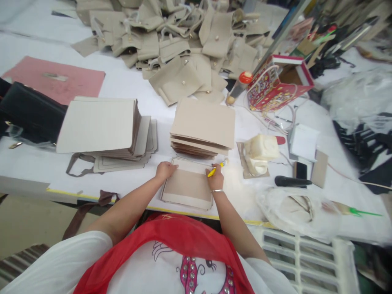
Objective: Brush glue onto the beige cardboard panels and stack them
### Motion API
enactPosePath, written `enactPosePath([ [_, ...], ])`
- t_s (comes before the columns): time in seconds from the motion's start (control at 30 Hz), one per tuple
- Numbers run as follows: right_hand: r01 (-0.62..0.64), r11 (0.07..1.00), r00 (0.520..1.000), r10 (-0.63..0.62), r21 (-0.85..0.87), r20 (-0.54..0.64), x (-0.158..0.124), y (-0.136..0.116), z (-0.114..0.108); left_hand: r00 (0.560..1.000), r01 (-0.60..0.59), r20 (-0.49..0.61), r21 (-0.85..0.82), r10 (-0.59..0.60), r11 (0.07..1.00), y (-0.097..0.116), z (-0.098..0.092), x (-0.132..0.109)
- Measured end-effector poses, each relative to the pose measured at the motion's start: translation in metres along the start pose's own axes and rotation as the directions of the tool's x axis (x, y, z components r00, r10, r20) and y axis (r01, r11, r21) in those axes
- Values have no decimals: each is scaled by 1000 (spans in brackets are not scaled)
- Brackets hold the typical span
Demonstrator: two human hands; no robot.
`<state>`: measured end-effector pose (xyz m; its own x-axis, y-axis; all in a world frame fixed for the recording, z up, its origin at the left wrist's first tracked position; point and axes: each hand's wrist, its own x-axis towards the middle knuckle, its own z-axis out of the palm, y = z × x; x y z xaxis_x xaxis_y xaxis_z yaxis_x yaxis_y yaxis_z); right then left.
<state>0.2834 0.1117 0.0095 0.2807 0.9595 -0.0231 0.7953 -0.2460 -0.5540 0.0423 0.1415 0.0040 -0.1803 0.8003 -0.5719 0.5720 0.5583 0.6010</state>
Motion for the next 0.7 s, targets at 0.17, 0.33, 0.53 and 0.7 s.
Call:
enactPosePath([
  [0.17,-19,1000,1000,19,2,11,1,2,0,1000,16,23,-8,-16,1000,1,2,-2],
  [0.33,2,1000,1000,-2,-16,16,1,1,3,998,-55,-6,49,56,997,2,1,-7],
  [0.53,-40,997,990,31,-64,-137,-3,12,-10,963,-181,-109,422,248,889,9,-16,-16],
  [0.7,267,959,942,-280,-92,-185,-31,17,-11,726,-520,-55,608,685,600,6,-8,-41],
])
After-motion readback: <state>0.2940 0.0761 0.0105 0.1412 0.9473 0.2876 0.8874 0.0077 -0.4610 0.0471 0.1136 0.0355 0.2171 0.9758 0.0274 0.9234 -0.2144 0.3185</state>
